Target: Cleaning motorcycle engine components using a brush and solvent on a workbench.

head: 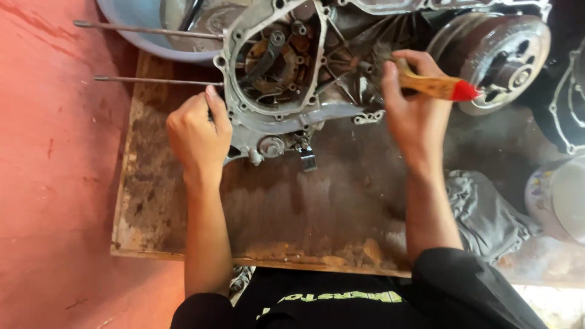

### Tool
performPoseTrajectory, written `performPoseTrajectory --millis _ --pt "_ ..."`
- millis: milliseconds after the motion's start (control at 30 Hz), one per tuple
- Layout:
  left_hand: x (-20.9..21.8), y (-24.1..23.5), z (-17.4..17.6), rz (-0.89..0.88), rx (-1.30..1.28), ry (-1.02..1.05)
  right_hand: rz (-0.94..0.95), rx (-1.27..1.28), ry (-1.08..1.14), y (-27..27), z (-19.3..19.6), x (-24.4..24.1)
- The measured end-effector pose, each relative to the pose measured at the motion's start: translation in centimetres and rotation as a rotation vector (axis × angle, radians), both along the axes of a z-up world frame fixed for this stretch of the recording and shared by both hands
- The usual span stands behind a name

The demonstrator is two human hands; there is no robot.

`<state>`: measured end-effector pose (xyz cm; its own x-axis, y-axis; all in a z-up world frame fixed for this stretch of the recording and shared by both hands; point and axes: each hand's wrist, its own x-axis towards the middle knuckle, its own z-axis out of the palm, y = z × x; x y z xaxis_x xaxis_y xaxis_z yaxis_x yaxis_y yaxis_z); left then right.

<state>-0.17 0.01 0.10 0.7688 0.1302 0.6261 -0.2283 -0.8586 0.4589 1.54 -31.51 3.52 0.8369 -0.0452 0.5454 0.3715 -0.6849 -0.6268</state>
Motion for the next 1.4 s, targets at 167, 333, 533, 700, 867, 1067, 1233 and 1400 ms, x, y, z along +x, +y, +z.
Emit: performPoseTrajectory --millis 167,333,533,700,867,1067,1233,1400 --pt "0.0 0.3 -0.2 -0.016 0.015 -0.055 0.133 -0.097 -0.03 0.2 -0.8 -1.1" --pt "-0.1 0.4 -0.6 -0.013 0.027 -0.076 0.293 -0.129 -0.224 3.8 2.2 -2.2" --pt "-0.6 0.0 0.4 -0.01 -0.003 -0.072 0.042 -0.547 -0.165 3.1 -0.7 -2.3" --pt "-0.1 0.0 0.2 -0.01 0.02 -0.12 0.067 -0.389 -0.077 1.3 2.3 -3.5" --pt "-0.5 0.0 0.0 0.0 0.012 -0.032 0.16 -0.385 0.036 -0.7 -0.4 -1.9" --pt "-0.4 0.1 -0.4 -0.021 0.049 -0.086 0.196 -0.524 -0.052 -1.0 -1.4 -1.8" --pt "-0.4 0.2 -0.6 -0.031 0.052 -0.065 0.197 -0.513 -0.045 -1.3 -2.0 -1.6" --pt "-0.7 0.0 -0.5 -0.021 0.037 -0.075 0.26 -0.427 0.015 -1.2 -0.4 -2.2"
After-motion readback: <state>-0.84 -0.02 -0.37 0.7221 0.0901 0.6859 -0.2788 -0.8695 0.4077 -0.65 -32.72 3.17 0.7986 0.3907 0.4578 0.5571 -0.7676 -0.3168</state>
